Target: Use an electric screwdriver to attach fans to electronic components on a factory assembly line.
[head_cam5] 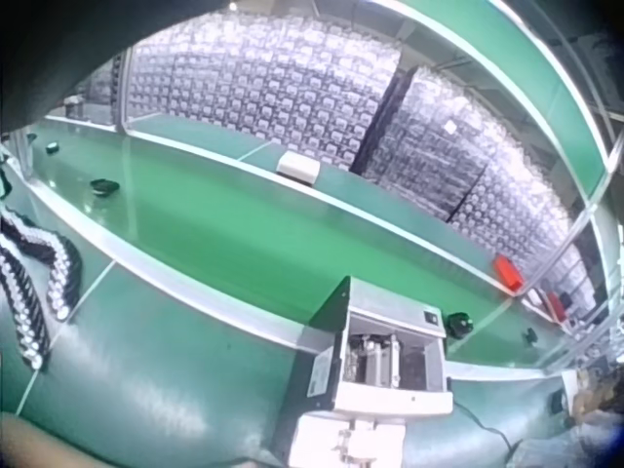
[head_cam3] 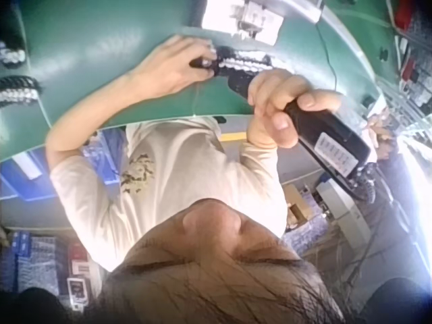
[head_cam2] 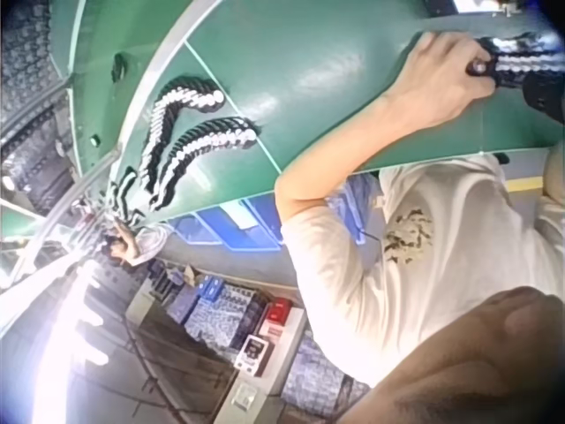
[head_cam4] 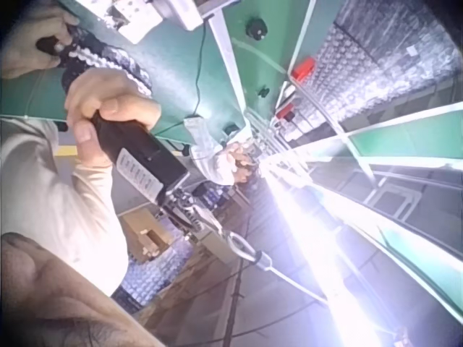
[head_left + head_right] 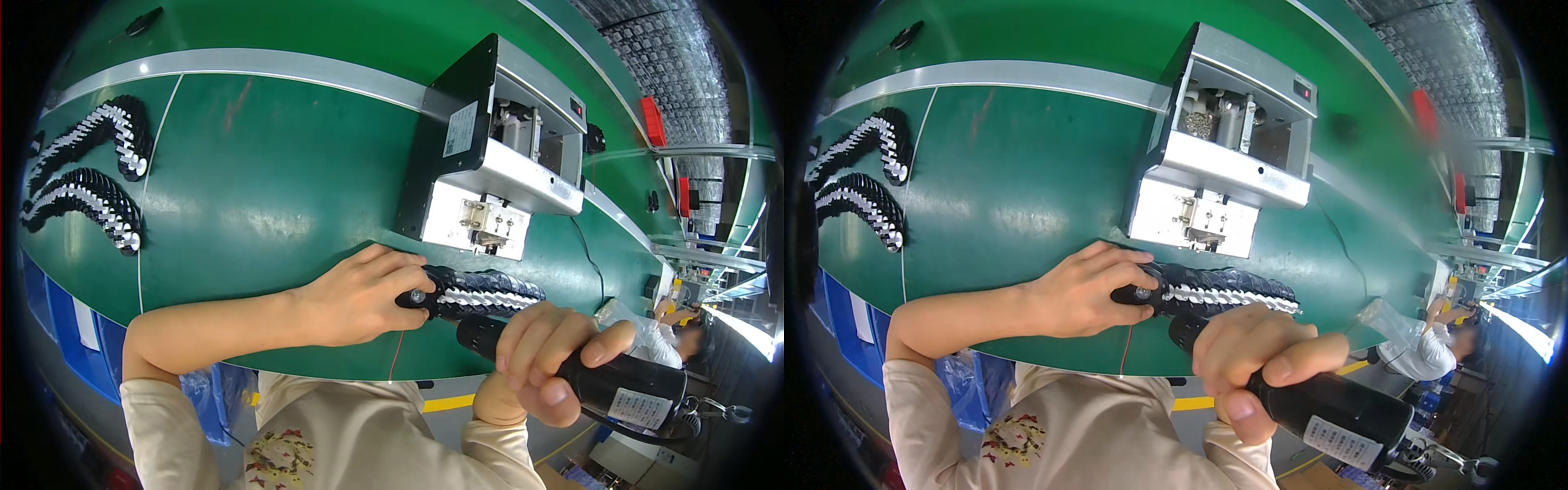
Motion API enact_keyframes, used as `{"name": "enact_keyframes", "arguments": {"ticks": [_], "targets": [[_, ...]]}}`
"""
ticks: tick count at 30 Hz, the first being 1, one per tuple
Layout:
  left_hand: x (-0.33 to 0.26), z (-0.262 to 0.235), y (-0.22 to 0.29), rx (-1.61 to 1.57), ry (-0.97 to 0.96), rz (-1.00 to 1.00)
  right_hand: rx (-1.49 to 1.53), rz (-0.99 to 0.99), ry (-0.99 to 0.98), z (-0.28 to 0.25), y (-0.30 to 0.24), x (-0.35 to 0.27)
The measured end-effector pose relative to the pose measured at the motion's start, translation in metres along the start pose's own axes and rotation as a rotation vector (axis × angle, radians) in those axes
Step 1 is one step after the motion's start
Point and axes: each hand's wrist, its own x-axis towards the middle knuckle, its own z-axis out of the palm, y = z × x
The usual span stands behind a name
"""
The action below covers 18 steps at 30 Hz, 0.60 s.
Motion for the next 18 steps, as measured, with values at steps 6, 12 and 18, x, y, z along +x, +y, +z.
{"name": "enact_keyframes", "arguments": {"ticks": [6, 12, 18], "targets": [[-0.001, 0.0, 0.0, 0.002, 0.019, -0.008, -0.082, 0.008, -0.013, 0.003, 0.012, 0.002], [-0.003, 0.001, 0.001, 0.004, 0.01, -0.014, -0.194, -0.066, -0.169, 0.011, 0.012, 0.0], [-0.004, -0.002, 0.001, -0.034, -0.046, -0.017, -0.226, 0.004, -0.32, 0.011, 0.011, 0.004]]}}
